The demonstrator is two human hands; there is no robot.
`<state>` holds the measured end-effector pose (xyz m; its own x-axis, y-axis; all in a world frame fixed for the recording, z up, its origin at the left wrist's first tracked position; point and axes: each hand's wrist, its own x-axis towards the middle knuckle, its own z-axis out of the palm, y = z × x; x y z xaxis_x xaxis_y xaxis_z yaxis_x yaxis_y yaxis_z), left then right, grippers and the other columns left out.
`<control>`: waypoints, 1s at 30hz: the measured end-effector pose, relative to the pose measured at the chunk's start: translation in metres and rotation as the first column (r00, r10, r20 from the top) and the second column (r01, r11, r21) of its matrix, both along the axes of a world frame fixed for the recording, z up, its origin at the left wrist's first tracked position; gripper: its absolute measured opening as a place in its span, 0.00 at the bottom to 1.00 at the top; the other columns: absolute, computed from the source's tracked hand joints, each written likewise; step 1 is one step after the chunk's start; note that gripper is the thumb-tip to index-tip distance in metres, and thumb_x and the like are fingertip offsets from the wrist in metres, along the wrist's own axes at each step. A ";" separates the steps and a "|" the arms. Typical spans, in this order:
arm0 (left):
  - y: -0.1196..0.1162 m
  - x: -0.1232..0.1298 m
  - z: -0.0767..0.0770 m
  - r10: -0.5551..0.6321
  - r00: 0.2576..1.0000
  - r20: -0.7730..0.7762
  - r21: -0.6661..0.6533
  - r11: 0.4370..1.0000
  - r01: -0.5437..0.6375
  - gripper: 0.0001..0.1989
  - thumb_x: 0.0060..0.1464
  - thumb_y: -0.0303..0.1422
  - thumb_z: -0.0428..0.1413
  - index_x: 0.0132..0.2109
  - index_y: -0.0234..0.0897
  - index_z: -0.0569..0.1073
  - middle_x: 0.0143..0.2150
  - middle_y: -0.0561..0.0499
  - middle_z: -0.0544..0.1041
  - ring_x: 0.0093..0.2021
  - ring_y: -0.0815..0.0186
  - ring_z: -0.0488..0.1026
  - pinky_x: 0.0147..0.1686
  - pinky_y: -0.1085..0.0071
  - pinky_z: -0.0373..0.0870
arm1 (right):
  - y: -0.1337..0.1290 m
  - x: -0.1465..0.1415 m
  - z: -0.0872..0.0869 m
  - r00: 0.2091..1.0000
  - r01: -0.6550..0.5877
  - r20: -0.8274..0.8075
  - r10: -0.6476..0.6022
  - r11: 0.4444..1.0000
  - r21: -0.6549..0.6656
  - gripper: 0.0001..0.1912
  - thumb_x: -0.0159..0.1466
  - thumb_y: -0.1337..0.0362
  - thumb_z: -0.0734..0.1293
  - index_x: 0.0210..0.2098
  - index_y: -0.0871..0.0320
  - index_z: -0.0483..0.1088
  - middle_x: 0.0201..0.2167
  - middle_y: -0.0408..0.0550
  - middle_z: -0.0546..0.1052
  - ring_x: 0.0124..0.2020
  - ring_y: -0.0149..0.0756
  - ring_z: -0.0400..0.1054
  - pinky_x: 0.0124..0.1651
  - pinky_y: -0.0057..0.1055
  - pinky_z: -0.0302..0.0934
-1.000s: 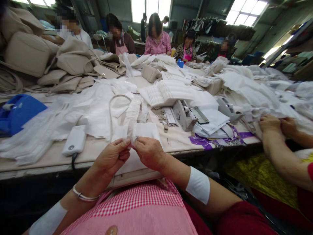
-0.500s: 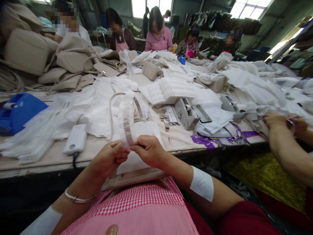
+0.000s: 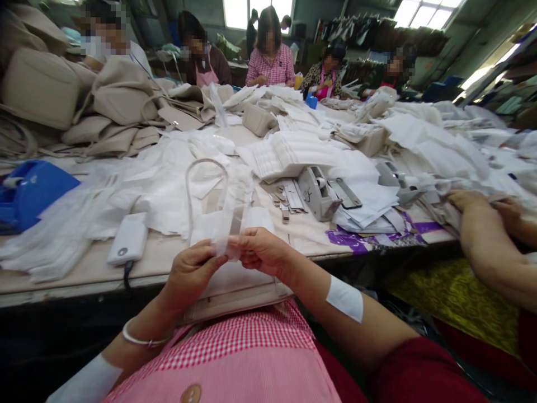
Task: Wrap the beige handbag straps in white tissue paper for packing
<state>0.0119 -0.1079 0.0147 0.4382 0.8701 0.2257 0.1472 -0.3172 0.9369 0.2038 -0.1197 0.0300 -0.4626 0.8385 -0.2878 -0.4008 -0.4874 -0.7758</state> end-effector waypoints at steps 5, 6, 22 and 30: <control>0.002 -0.005 0.008 0.002 0.989 -0.148 0.075 0.997 0.009 0.09 0.55 0.34 0.58 0.28 0.36 0.74 0.25 0.54 0.64 0.28 0.69 0.62 0.29 0.73 0.59 | -0.001 -0.014 0.001 0.943 0.173 0.262 -0.205 0.975 0.141 0.16 0.55 0.55 0.72 0.26 0.60 0.66 0.17 0.36 0.62 0.16 0.21 0.45 0.19 0.23 0.38; 0.002 -0.005 0.010 -0.019 0.989 -0.145 0.001 1.000 0.020 0.09 0.55 0.36 0.58 0.29 0.36 0.74 0.25 0.55 0.64 0.28 0.69 0.62 0.29 0.73 0.59 | -0.003 -0.016 0.002 0.885 0.171 0.381 -0.267 0.949 0.266 0.15 0.56 0.55 0.71 0.25 0.60 0.67 0.17 0.37 0.63 0.17 0.23 0.48 0.20 0.24 0.41; -0.005 0.013 0.003 0.254 0.966 -0.053 0.182 0.954 -0.240 0.07 0.54 0.32 0.60 0.29 0.37 0.78 0.27 0.54 0.68 0.27 0.70 0.64 0.27 0.74 0.60 | -0.006 0.001 0.011 0.911 -0.006 0.395 -0.122 0.952 0.306 0.19 0.61 0.49 0.66 0.30 0.61 0.70 0.18 0.36 0.60 0.17 0.23 0.47 0.19 0.24 0.41; -0.002 0.004 0.002 0.077 0.994 -0.073 -0.005 0.997 -0.077 0.09 0.53 0.34 0.62 0.28 0.36 0.74 0.25 0.54 0.65 0.27 0.70 0.61 0.27 0.73 0.59 | -0.006 -0.017 0.005 0.845 0.202 0.408 -0.346 0.912 0.356 0.15 0.54 0.56 0.72 0.22 0.60 0.67 0.16 0.37 0.63 0.17 0.24 0.50 0.21 0.25 0.44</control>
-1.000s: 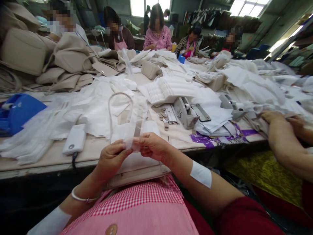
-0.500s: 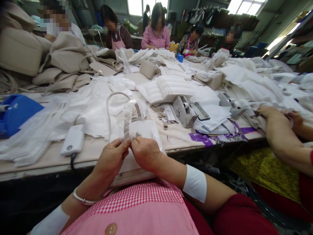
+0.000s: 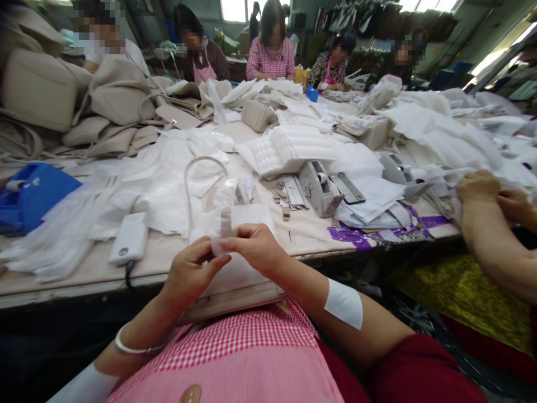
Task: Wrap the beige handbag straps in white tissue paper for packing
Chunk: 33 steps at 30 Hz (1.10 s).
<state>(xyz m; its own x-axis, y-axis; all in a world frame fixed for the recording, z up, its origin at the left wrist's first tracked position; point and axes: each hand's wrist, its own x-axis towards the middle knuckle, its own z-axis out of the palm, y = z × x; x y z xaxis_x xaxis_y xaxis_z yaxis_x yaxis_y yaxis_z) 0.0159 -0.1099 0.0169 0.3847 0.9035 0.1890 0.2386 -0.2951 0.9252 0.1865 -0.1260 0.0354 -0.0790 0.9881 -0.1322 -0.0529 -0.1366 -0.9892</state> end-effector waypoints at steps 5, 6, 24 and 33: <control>0.014 0.006 0.007 0.171 0.869 0.465 -0.604 0.778 0.171 0.15 0.45 0.41 0.67 0.28 0.33 0.74 0.21 0.58 0.62 0.20 0.77 0.51 0.19 0.77 0.48 | -0.009 -0.001 -0.012 0.768 -0.225 0.619 -0.164 0.836 0.500 0.11 0.63 0.65 0.64 0.24 0.60 0.68 0.23 0.43 0.67 0.26 0.29 0.57 0.30 0.29 0.50; 0.014 0.009 0.007 0.221 0.837 0.501 -0.632 0.754 0.179 0.15 0.43 0.39 0.68 0.28 0.33 0.74 0.21 0.58 0.62 0.19 0.77 0.50 0.19 0.78 0.47 | -0.009 0.000 -0.013 0.722 -0.272 0.668 -0.181 0.814 0.514 0.11 0.64 0.65 0.62 0.26 0.61 0.68 0.25 0.45 0.68 0.27 0.30 0.57 0.31 0.29 0.50; 0.014 -0.006 0.000 -0.154 0.988 0.022 -0.147 0.977 0.155 0.07 0.51 0.36 0.61 0.34 0.36 0.76 0.29 0.52 0.69 0.29 0.68 0.64 0.31 0.72 0.62 | 0.007 0.003 -0.006 0.985 -0.030 -0.173 0.010 0.993 -0.114 0.17 0.53 0.55 0.72 0.21 0.59 0.63 0.15 0.34 0.58 0.16 0.22 0.45 0.20 0.25 0.38; 0.020 0.021 -0.009 0.166 0.968 0.187 -0.467 0.882 -0.061 0.19 0.48 0.48 0.63 0.30 0.34 0.73 0.23 0.57 0.63 0.23 0.73 0.55 0.22 0.75 0.52 | -0.002 -0.003 -0.013 0.566 -0.205 0.791 -0.232 0.890 0.408 0.11 0.65 0.65 0.60 0.29 0.61 0.70 0.27 0.48 0.70 0.27 0.32 0.60 0.31 0.30 0.51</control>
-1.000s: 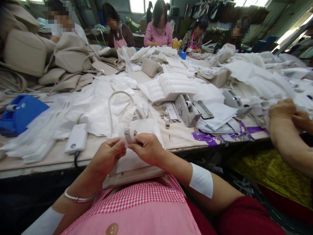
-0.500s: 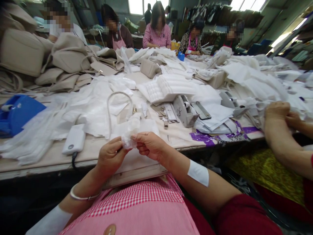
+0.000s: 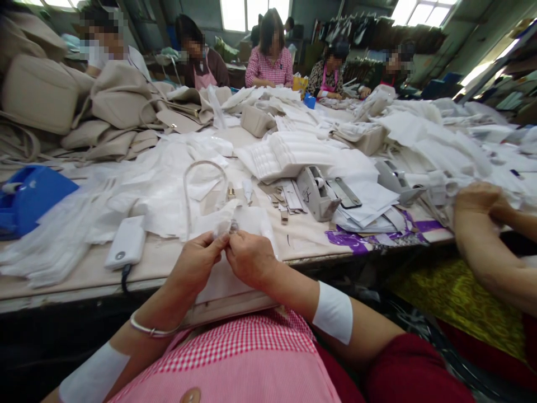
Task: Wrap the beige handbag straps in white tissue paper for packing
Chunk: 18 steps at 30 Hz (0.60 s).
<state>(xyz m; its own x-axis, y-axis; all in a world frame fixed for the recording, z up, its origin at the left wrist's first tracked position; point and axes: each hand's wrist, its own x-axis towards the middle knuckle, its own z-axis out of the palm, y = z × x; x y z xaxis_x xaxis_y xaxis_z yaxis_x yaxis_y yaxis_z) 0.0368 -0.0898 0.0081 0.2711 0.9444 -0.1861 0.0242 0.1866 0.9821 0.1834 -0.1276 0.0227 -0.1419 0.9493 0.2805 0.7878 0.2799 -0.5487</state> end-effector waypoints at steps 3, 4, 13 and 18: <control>0.000 0.002 -0.001 0.071 0.991 -0.114 0.099 0.993 -0.060 0.19 0.49 0.48 0.61 0.28 0.35 0.73 0.21 0.58 0.64 0.23 0.72 0.57 0.23 0.74 0.55 | 0.001 0.009 0.006 0.995 -0.058 -0.087 0.049 0.993 -0.099 0.12 0.66 0.62 0.60 0.31 0.61 0.71 0.26 0.48 0.71 0.28 0.32 0.61 0.31 0.29 0.52; 0.000 0.000 0.000 0.077 0.986 -0.149 0.136 0.989 -0.057 0.17 0.50 0.47 0.61 0.29 0.36 0.74 0.22 0.57 0.65 0.24 0.71 0.59 0.24 0.74 0.56 | 0.003 0.014 0.008 0.973 -0.082 -0.227 0.043 0.982 -0.168 0.13 0.65 0.60 0.61 0.31 0.61 0.71 0.25 0.46 0.70 0.26 0.31 0.61 0.30 0.28 0.52; 0.004 -0.006 0.010 -0.154 0.947 -0.282 0.419 0.868 0.266 0.08 0.55 0.35 0.59 0.32 0.37 0.78 0.32 0.51 0.72 0.33 0.66 0.67 0.35 0.71 0.63 | 0.032 0.023 0.011 0.209 -0.540 -0.826 -0.523 0.643 -0.544 0.19 0.50 0.57 0.74 0.25 0.57 0.60 0.14 0.30 0.54 0.14 0.20 0.40 0.17 0.21 0.34; 0.019 -0.012 0.012 -0.297 0.948 -0.115 0.135 0.941 0.311 0.15 0.53 0.44 0.60 0.36 0.35 0.77 0.26 0.53 0.69 0.27 0.69 0.64 0.27 0.73 0.60 | 0.034 0.014 0.007 0.508 -0.253 -0.799 -0.321 0.831 -0.495 0.12 0.55 0.58 0.70 0.24 0.59 0.65 0.15 0.35 0.61 0.16 0.23 0.49 0.20 0.24 0.43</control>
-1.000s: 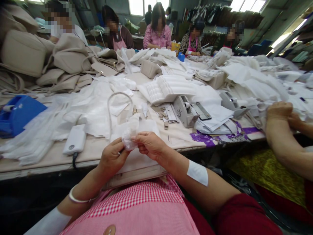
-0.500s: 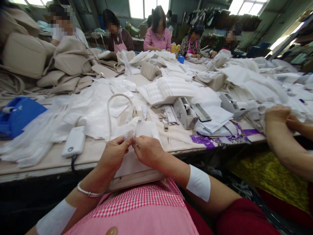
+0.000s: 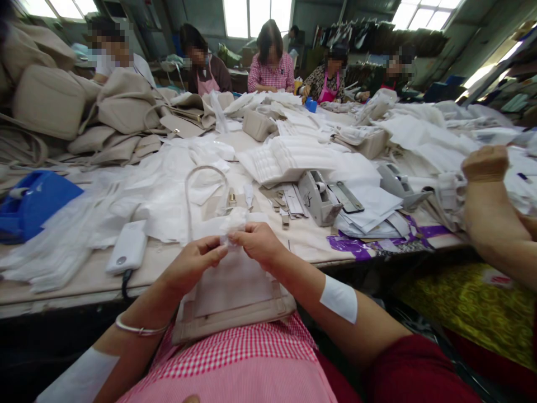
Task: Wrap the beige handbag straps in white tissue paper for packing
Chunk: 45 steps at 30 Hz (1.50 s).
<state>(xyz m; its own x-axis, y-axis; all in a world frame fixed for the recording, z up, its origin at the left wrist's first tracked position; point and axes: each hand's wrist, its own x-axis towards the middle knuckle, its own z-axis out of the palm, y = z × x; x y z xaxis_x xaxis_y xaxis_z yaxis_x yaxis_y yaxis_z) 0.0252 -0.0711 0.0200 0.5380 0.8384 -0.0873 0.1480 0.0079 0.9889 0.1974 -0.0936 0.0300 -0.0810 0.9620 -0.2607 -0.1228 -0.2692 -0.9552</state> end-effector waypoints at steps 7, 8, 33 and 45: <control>0.007 0.024 -0.001 0.298 0.955 -0.017 -0.038 0.954 -0.298 0.18 0.47 0.46 0.62 0.25 0.35 0.74 0.19 0.57 0.65 0.21 0.72 0.57 0.22 0.74 0.53 | -0.011 -0.005 -0.007 0.446 -0.291 0.880 -0.165 0.903 0.317 0.11 0.66 0.64 0.60 0.31 0.61 0.70 0.29 0.52 0.74 0.30 0.36 0.66 0.32 0.31 0.54; 0.007 0.024 -0.003 0.321 0.947 -0.017 -0.041 0.946 -0.322 0.17 0.46 0.46 0.63 0.25 0.35 0.74 0.19 0.57 0.65 0.21 0.72 0.57 0.22 0.74 0.53 | -0.012 -0.003 -0.006 0.458 -0.328 0.879 -0.131 0.894 0.304 0.10 0.66 0.64 0.61 0.32 0.61 0.70 0.30 0.52 0.74 0.30 0.35 0.65 0.32 0.30 0.54; 0.016 0.048 -0.010 0.281 0.955 0.098 -0.689 0.712 -0.138 0.10 0.60 0.39 0.55 0.43 0.38 0.69 0.28 0.53 0.74 0.22 0.71 0.72 0.21 0.75 0.72 | 0.005 0.005 -0.016 0.413 -0.340 0.903 -0.116 0.901 0.271 0.10 0.64 0.70 0.58 0.35 0.62 0.71 0.32 0.52 0.75 0.31 0.36 0.67 0.35 0.31 0.58; 0.004 0.060 -0.023 0.265 0.933 -0.246 -0.257 0.910 -0.326 0.13 0.61 0.40 0.52 0.43 0.34 0.72 0.30 0.48 0.77 0.29 0.66 0.77 0.19 0.76 0.73 | -0.042 0.098 -0.022 0.619 -0.048 0.784 -0.042 0.995 0.092 0.17 0.61 0.57 0.67 0.45 0.61 0.75 0.32 0.48 0.77 0.29 0.34 0.68 0.34 0.30 0.59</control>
<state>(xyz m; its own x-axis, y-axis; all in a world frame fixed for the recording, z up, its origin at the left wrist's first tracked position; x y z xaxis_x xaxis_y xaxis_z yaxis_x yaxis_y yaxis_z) 0.0851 -0.0673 -0.0028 0.2149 0.8772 -0.4295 0.2891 0.3629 0.8858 0.2951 -0.1358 0.0080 0.1083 0.9848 -0.1355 0.6857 -0.1727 -0.7071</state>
